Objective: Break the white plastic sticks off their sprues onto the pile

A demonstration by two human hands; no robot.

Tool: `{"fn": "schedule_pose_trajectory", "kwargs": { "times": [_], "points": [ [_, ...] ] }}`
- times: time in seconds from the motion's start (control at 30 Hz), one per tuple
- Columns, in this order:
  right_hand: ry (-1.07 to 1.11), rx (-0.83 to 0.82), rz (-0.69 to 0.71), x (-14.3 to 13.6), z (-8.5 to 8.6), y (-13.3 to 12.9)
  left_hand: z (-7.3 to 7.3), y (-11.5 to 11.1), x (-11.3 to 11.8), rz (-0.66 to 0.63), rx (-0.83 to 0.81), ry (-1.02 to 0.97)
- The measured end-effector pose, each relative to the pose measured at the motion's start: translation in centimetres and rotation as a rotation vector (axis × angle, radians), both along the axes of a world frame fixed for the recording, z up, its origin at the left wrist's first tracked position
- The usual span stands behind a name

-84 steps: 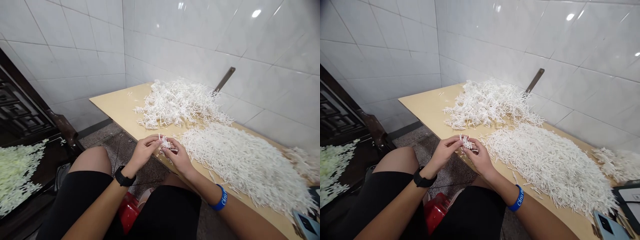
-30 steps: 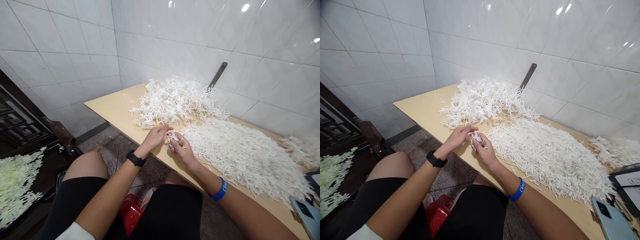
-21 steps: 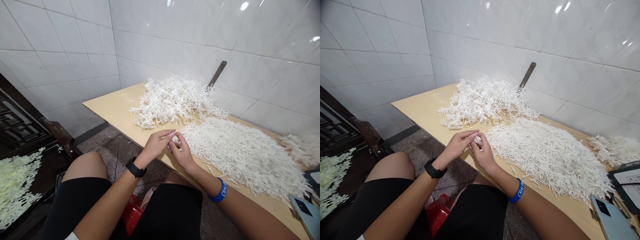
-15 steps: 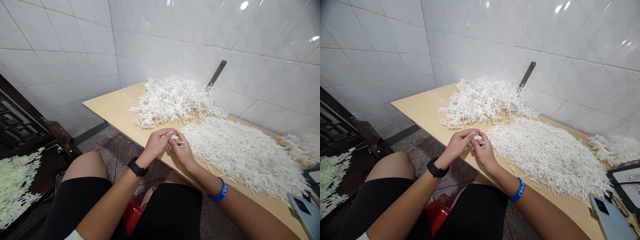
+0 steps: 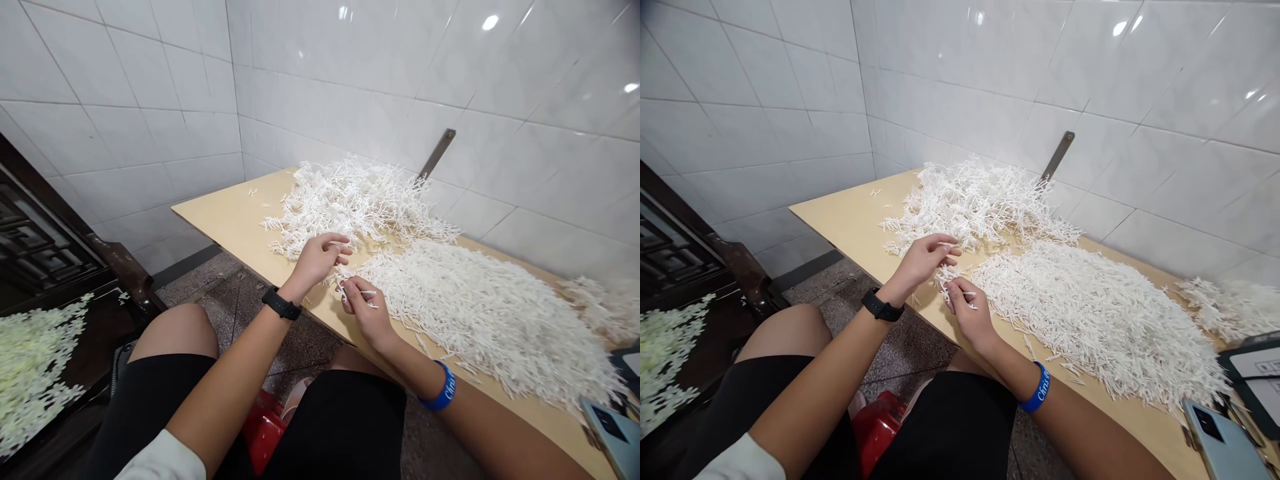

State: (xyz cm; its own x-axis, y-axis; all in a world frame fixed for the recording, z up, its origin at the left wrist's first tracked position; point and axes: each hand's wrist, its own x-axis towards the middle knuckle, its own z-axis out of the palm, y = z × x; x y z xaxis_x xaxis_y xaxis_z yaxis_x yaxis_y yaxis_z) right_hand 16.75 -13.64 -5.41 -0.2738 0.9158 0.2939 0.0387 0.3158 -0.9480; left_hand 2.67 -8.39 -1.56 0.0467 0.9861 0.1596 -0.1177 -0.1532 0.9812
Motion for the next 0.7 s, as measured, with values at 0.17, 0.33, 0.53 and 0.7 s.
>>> {"fn": "schedule_pose_trajectory", "kwargs": {
  "times": [0.17, 0.33, 0.53, 0.7],
  "points": [
    [0.114, -0.088, -0.092, 0.1, -0.1, 0.8, -0.4, 0.0, -0.3, -0.048, 0.096, 0.239],
    [0.115, -0.089, -0.145, -0.1, -0.1, 1.1, 0.0, -1.1, 0.5, -0.161, 0.041, 0.257],
    [0.094, -0.059, -0.041, 0.5, 0.0, 1.1, -0.2, 0.5, 2.5, -0.058, -0.039, 0.208],
    [0.015, 0.057, -0.056, 0.6, 0.5, 0.1, 2.0, 3.2, 1.7, 0.023, -0.099, -0.056]
  ]
}}
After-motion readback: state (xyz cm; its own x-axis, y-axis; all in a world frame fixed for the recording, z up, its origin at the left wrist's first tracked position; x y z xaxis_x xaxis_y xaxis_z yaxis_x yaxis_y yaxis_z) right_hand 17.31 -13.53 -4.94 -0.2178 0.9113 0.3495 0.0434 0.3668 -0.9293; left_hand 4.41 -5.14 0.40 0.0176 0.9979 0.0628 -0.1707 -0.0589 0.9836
